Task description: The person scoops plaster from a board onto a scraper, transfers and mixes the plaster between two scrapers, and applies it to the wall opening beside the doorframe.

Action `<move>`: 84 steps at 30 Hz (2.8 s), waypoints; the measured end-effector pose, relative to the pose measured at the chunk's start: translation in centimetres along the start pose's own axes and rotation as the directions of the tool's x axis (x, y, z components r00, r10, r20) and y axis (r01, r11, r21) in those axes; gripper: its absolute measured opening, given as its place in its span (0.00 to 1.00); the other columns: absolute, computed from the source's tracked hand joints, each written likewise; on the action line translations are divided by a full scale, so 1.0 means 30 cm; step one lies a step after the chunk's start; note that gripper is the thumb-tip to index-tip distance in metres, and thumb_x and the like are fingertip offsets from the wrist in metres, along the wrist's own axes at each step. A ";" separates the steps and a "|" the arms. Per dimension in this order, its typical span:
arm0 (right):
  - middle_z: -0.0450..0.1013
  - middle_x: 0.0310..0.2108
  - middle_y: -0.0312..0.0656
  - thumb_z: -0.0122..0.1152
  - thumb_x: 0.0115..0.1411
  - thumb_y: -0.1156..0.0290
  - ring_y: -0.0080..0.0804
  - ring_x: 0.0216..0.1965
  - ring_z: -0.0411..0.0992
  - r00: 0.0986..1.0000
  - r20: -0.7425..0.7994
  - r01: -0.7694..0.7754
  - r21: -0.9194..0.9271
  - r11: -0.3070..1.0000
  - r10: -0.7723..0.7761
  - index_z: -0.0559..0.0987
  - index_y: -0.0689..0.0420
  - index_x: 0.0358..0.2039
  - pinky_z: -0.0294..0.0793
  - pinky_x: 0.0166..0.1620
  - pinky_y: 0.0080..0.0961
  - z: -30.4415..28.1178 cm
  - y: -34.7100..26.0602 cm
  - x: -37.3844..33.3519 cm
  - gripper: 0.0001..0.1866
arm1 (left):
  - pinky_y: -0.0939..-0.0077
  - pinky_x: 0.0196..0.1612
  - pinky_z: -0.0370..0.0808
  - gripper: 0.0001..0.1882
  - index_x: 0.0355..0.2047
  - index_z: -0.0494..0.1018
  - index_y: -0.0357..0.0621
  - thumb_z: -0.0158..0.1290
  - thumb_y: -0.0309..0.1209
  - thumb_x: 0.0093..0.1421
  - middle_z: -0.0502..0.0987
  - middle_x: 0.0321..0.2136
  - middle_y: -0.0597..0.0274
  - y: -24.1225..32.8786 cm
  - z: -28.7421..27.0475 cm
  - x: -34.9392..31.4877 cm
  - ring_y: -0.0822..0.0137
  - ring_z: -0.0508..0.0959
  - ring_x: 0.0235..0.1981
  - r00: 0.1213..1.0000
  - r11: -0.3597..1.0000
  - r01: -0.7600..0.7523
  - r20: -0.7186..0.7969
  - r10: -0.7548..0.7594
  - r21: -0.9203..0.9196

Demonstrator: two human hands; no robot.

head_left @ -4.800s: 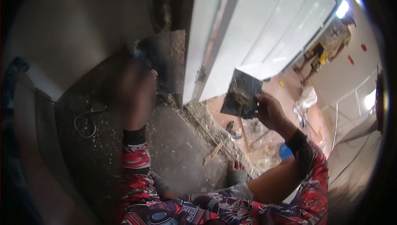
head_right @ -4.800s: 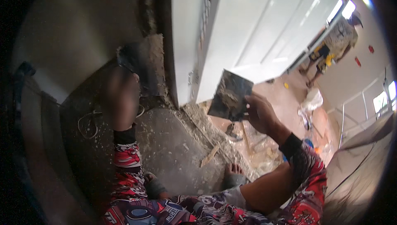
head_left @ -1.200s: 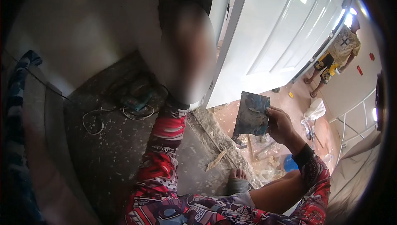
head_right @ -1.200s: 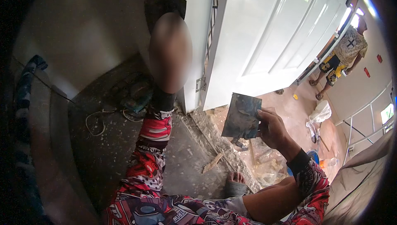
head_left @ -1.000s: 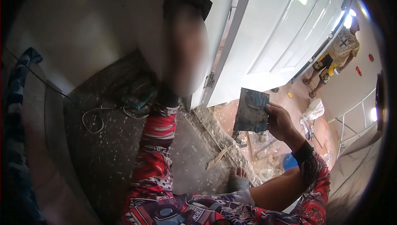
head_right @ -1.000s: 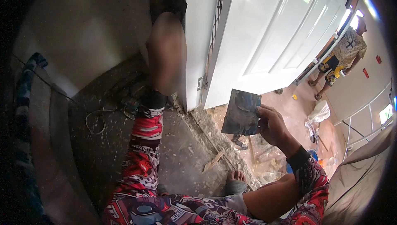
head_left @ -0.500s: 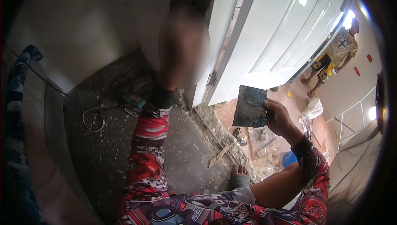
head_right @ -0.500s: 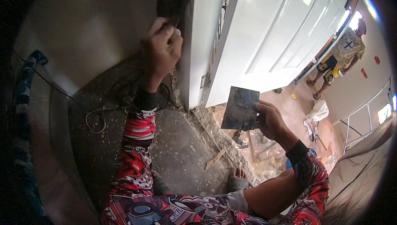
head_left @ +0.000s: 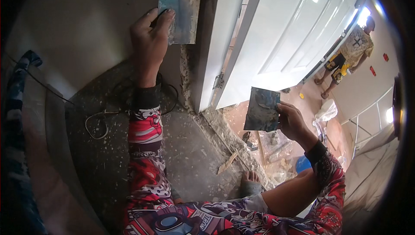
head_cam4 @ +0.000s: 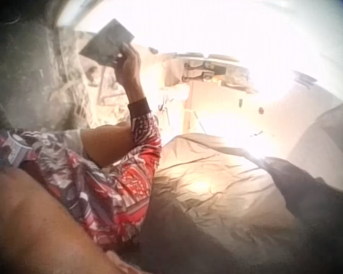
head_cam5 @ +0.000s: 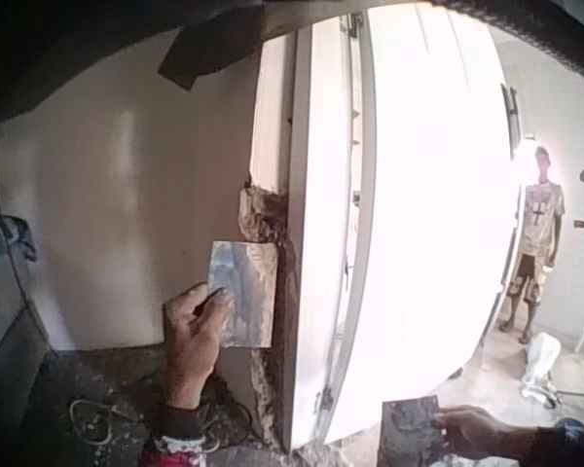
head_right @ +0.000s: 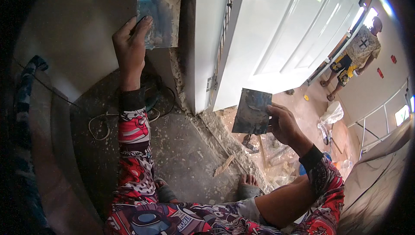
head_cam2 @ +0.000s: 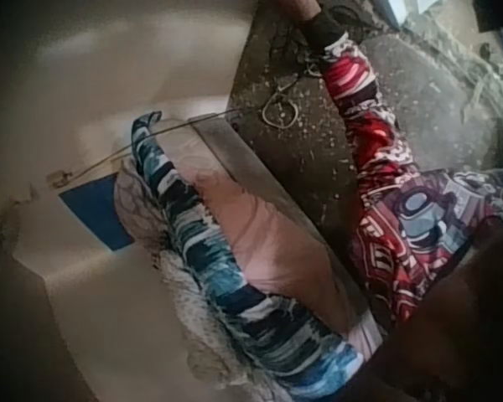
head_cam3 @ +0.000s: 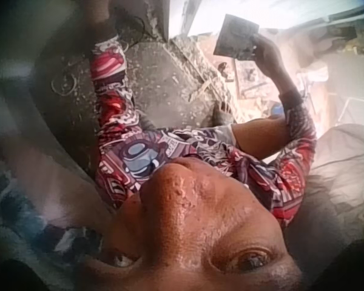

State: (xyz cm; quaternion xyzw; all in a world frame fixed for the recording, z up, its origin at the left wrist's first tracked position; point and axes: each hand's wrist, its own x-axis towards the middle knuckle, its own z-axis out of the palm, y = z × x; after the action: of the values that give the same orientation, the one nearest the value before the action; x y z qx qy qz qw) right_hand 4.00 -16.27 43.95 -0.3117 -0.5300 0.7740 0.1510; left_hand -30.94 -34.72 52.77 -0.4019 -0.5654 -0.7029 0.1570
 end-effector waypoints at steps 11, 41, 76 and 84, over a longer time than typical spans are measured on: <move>0.76 0.42 0.44 0.43 0.68 0.67 0.31 0.37 0.78 1.000 -0.008 -0.007 -0.015 1.000 0.007 0.71 0.64 0.53 0.82 0.37 0.32 -0.002 0.009 0.010 0.18 | 0.72 0.21 0.67 0.14 0.24 0.73 0.31 0.56 0.32 0.61 0.71 0.13 0.53 -0.124 0.064 0.012 0.69 0.70 0.14 0.970 0.955 -0.217 -0.062 0.234 0.204; 0.73 0.48 0.48 0.41 0.69 0.71 0.36 0.45 0.76 0.999 0.032 0.001 -0.022 1.000 -0.001 0.69 0.69 0.55 0.79 0.48 0.38 -0.041 -0.003 0.012 0.19 | 0.74 0.29 0.71 0.12 0.32 0.78 0.32 0.56 0.33 0.63 0.79 0.23 0.55 -0.080 0.037 -0.051 0.73 0.77 0.25 0.979 0.940 -0.199 0.011 0.204 0.278; 0.75 0.43 0.43 0.43 0.68 0.69 0.30 0.38 0.77 1.000 0.026 0.013 0.011 1.000 -0.013 0.71 0.66 0.52 0.82 0.41 0.32 -0.135 0.025 0.020 0.18 | 0.63 0.27 0.73 0.02 0.31 0.74 0.35 0.55 0.21 0.58 0.76 0.29 0.49 -0.116 0.332 -0.192 0.51 0.77 0.26 0.779 0.743 -0.462 -0.179 0.601 0.485; 0.76 0.42 0.43 0.44 0.68 0.70 0.31 0.37 0.77 1.000 0.019 -0.009 0.000 1.000 0.009 0.71 0.66 0.52 0.81 0.42 0.32 -0.076 0.025 0.034 0.17 | 0.60 0.43 0.75 0.17 0.48 0.74 0.37 0.54 0.22 0.56 0.76 0.43 0.50 -0.110 0.300 -0.270 0.51 0.77 0.40 0.812 0.743 -0.493 -0.067 0.579 0.452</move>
State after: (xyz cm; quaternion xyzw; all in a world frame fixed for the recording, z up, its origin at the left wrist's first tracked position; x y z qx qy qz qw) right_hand 4.77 -14.34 42.39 -0.3066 -0.5300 0.7777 0.1425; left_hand -24.61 -27.31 44.87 -0.4316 -0.5415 -0.5282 0.4915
